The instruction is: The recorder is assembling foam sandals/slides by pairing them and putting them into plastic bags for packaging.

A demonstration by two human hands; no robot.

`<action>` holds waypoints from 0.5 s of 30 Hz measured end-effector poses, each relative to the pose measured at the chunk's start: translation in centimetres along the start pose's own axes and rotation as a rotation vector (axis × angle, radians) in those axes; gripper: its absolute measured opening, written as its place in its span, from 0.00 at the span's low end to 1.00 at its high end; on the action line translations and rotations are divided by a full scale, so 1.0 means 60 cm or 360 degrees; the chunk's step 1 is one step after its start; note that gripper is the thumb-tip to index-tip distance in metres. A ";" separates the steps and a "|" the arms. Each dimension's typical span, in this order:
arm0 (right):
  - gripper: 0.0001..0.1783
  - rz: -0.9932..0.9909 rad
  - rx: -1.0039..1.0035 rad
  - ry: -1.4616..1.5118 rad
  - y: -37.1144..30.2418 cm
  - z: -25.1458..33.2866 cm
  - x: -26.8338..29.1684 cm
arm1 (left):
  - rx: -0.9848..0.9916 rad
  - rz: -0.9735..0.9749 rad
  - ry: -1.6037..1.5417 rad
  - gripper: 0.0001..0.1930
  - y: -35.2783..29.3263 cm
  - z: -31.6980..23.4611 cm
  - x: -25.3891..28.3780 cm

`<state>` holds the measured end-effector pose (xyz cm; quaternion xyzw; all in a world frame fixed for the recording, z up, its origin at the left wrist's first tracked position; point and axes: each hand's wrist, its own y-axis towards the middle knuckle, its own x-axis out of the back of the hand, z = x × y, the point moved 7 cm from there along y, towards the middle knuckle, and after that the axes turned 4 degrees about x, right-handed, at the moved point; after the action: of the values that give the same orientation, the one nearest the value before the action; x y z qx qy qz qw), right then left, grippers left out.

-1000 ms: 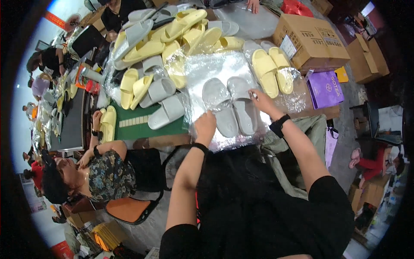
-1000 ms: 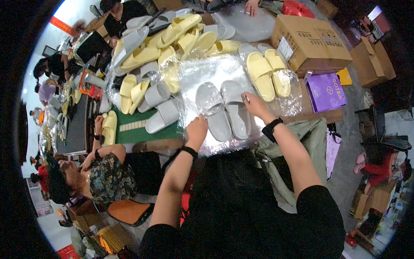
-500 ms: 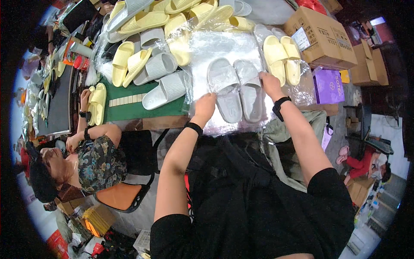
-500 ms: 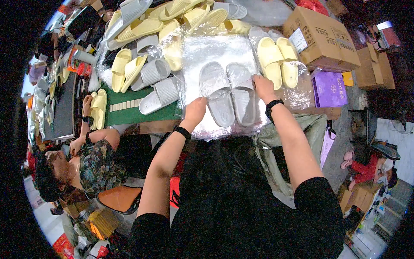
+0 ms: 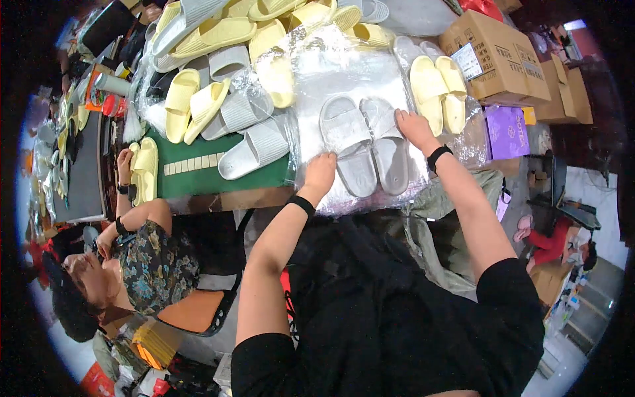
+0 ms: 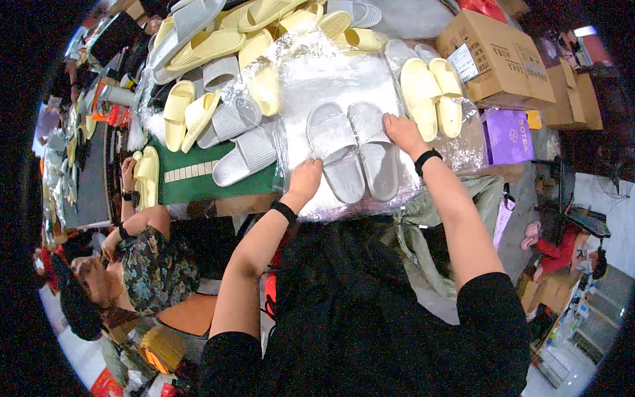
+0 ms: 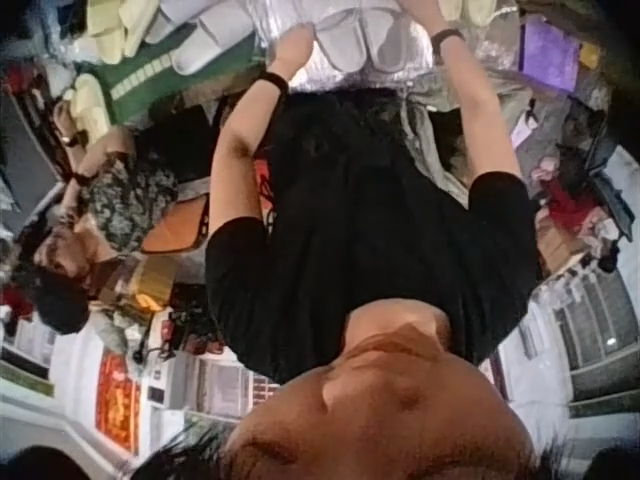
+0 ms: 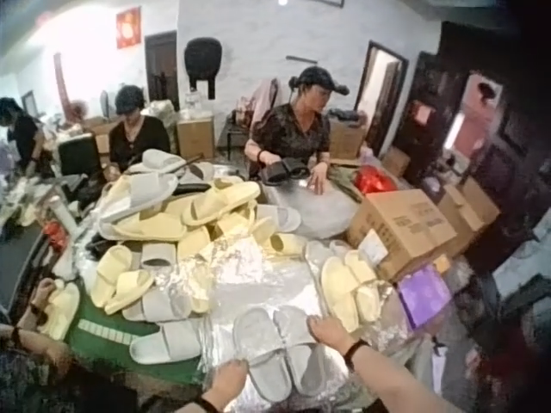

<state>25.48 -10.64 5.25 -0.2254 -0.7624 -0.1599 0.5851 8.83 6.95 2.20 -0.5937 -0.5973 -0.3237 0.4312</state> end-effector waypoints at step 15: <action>0.09 -0.0062 -0.1088 0.1093 -0.059 -0.026 -0.022 | 0.0632 -0.0069 -0.0817 0.09 -0.003 0.004 0.018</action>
<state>25.14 -14.66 4.48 -0.3246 -0.4330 -0.4774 0.6923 8.71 7.58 3.08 -0.5473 -0.7505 -0.0496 0.3670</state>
